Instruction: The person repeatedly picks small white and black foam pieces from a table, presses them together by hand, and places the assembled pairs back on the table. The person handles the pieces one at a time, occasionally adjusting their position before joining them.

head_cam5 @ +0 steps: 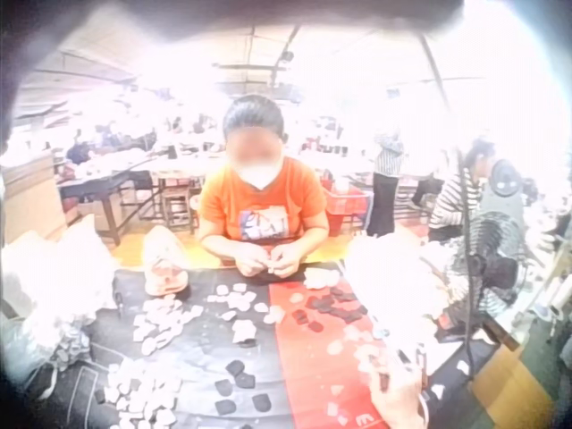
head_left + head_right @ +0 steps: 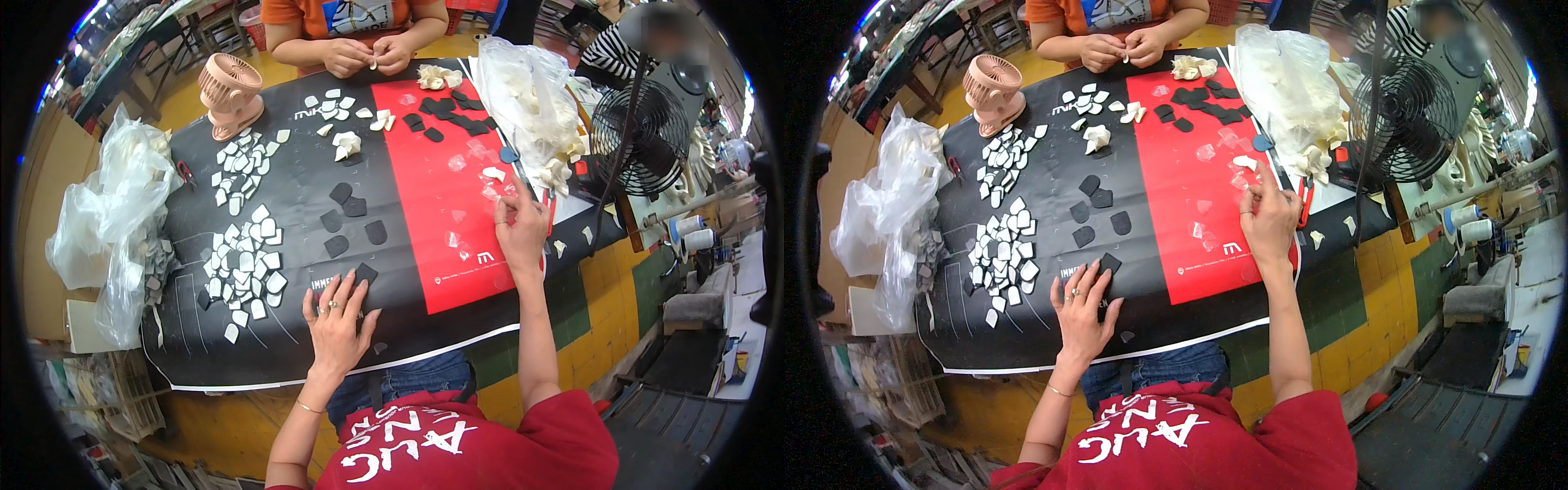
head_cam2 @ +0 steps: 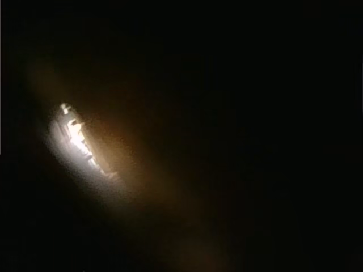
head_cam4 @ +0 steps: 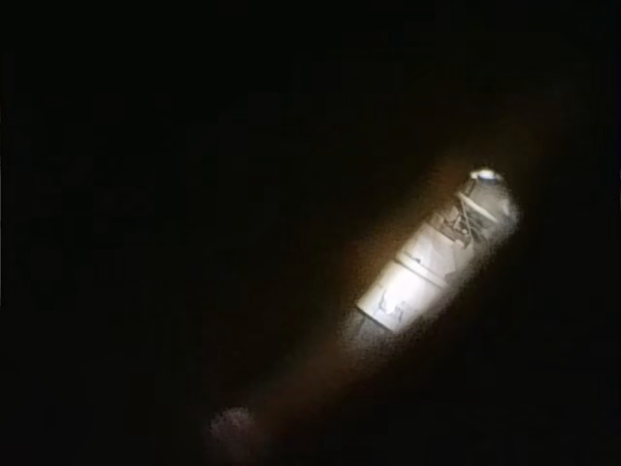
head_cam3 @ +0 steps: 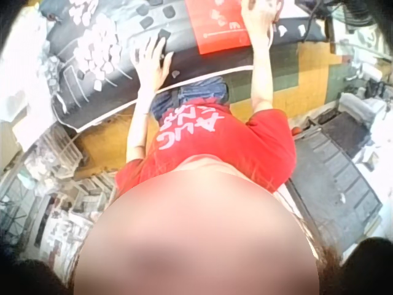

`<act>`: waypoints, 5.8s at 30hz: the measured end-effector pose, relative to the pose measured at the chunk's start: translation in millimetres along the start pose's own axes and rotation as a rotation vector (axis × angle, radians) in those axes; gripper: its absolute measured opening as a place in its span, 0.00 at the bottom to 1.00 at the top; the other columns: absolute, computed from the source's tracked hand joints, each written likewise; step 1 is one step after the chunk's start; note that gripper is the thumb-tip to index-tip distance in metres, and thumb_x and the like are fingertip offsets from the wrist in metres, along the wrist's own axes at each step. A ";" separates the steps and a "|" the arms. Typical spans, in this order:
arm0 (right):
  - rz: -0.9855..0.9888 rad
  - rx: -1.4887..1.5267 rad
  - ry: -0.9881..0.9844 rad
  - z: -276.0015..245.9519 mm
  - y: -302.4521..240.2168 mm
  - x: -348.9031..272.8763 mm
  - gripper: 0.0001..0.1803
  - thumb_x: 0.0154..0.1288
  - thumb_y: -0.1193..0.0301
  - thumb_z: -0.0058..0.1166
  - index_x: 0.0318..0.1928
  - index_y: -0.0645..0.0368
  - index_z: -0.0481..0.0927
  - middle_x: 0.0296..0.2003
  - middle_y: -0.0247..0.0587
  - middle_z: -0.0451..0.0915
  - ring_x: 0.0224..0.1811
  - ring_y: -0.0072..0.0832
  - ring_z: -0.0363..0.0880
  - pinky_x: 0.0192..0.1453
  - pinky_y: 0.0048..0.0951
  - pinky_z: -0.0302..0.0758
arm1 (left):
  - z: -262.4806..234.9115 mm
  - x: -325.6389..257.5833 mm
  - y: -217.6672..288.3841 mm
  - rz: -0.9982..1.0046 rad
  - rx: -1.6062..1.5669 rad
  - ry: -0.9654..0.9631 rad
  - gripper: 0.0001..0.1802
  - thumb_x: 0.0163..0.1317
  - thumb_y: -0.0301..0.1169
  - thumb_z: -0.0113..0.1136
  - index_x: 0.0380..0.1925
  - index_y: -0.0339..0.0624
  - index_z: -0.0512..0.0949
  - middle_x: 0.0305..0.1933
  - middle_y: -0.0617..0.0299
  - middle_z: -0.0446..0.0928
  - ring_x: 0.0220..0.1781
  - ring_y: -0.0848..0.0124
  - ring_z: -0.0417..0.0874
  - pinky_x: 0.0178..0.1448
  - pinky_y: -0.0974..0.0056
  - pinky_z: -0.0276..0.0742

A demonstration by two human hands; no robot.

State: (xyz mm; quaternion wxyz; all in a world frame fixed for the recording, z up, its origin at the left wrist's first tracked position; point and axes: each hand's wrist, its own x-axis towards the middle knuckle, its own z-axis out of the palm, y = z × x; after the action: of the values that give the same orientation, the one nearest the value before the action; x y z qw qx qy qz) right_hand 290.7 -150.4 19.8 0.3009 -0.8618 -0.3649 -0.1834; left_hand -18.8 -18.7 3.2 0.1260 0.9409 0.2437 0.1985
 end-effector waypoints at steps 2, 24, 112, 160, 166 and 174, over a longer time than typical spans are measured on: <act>0.211 0.292 0.024 -8.1 -7.3 -0.6 0.27 0.66 0.76 0.58 0.66 0.61 0.71 0.35 0.47 0.87 0.37 0.30 0.84 0.54 0.34 0.75 | -2.1 1.8 2.6 -0.039 -0.052 0.034 0.26 0.60 0.39 0.69 0.59 0.46 0.79 0.66 0.58 0.75 0.70 0.60 0.71 0.79 0.47 0.44; -0.516 0.402 -0.004 -39.5 -144.0 -63.7 0.37 0.62 0.83 0.63 0.70 0.64 0.63 0.45 0.41 0.88 0.41 0.33 0.88 0.59 0.38 0.73 | -42.4 41.5 62.7 -0.400 -1.081 0.250 0.10 0.64 0.23 0.67 0.44 0.34 0.87 0.41 0.53 0.87 0.42 0.70 0.87 0.49 0.68 0.80; -0.199 0.316 -0.341 -69.2 -105.8 -46.0 0.07 0.70 0.74 0.57 0.43 0.65 0.80 0.36 0.45 0.79 0.34 0.43 0.79 0.39 0.40 0.74 | -18.6 79.6 81.1 0.033 -0.652 0.165 0.12 0.55 0.18 0.66 0.41 0.35 0.85 0.42 0.57 0.81 0.36 0.60 0.81 0.41 0.59 0.77; -0.211 0.279 -0.440 -54.9 -102.4 -43.5 0.07 0.68 0.75 0.57 0.43 0.64 0.82 0.35 0.44 0.79 0.34 0.42 0.77 0.43 0.40 0.72 | -12.5 83.7 68.9 -0.035 -0.613 0.019 0.09 0.59 0.22 0.65 0.40 0.35 0.85 0.41 0.57 0.81 0.41 0.58 0.82 0.47 0.57 0.76; -0.218 0.280 -0.445 -54.6 -101.8 -42.8 0.07 0.66 0.76 0.58 0.43 0.65 0.82 0.35 0.44 0.80 0.34 0.43 0.78 0.44 0.40 0.72 | -12.6 85.0 66.0 0.001 -0.558 -0.011 0.09 0.59 0.23 0.65 0.40 0.36 0.85 0.42 0.58 0.81 0.43 0.59 0.82 0.48 0.57 0.75; -0.212 0.287 -0.474 -55.1 -100.9 -41.8 0.06 0.69 0.77 0.55 0.43 0.66 0.80 0.35 0.46 0.81 0.37 0.44 0.78 0.47 0.40 0.71 | -13.4 88.9 59.4 0.080 -0.526 -0.041 0.11 0.57 0.20 0.64 0.41 0.36 0.85 0.42 0.57 0.81 0.42 0.58 0.81 0.47 0.57 0.75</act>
State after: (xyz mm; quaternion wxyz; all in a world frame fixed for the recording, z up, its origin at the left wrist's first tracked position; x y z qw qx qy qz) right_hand 182.9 -152.3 77.6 0.3051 -0.7864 -0.5352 0.0459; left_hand 70.9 -22.1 62.6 0.3631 0.8885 0.1439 0.2408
